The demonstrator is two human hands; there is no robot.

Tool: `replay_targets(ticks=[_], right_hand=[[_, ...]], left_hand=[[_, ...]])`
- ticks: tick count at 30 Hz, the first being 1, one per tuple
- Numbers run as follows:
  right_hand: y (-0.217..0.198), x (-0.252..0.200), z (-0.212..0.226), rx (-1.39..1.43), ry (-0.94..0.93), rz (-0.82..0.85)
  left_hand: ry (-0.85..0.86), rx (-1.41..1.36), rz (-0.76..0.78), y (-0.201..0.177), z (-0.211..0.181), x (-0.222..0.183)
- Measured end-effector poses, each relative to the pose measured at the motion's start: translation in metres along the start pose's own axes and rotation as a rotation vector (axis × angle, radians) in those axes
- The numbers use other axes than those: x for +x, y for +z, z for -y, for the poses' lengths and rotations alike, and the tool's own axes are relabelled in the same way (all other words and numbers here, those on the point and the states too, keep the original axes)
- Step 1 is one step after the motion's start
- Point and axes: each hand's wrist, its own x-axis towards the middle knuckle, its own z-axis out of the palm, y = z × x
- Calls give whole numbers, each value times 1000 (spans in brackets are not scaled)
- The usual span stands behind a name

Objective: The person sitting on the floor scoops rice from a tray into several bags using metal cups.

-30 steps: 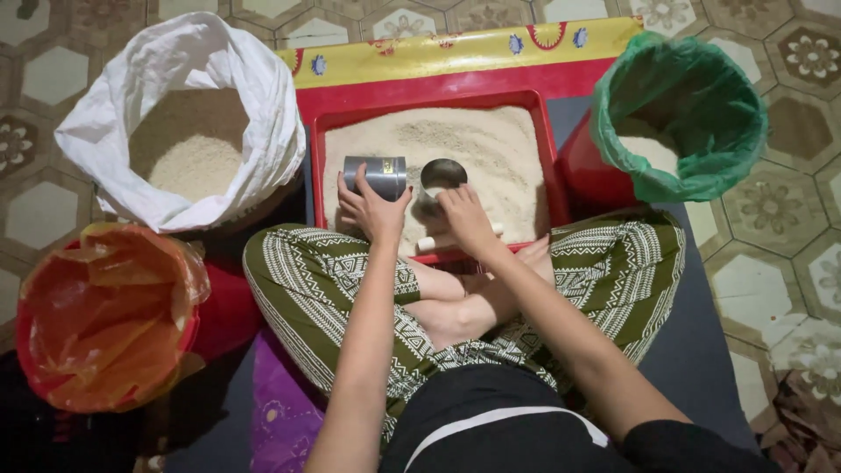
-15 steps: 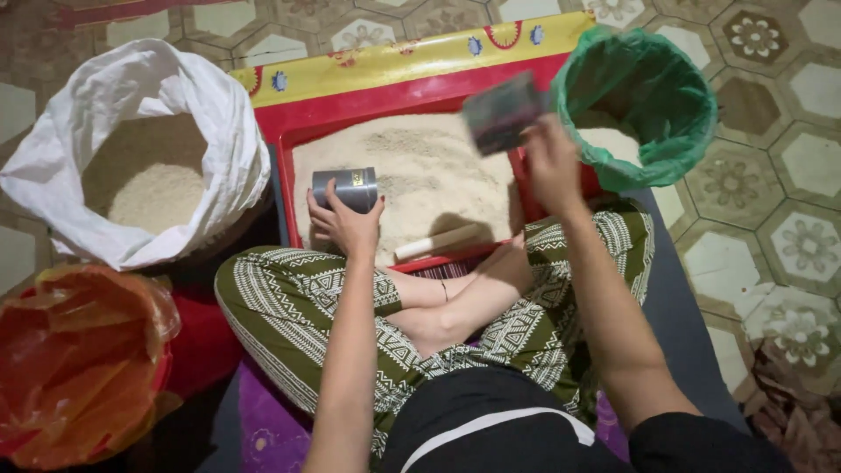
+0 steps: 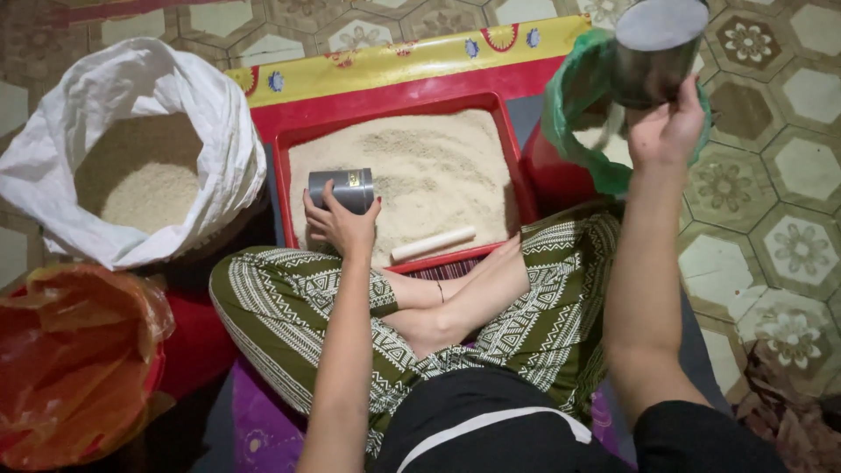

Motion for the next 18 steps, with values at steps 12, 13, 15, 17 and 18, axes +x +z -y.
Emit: replay_targets(ticks=[12, 13, 15, 17, 18], right_hand=[[-125, -66, -237, -1408, -302, 277], [-122, -83, -252, -1406, -301, 282], [-117, -116, -280, -1777, -236, 230], [-120, -118, -290, -1705, -177, 242], [-122, -118, -294, -1633, -121, 252]], left_hand=[[-91, -79, 30, -17, -18, -8], [-93, -78, 26, -19, -21, -9], [-29, -46, 53, -23, -27, -12], [8, -56, 77, -18, -25, -14], [46, -67, 102, -15, -24, -15]])
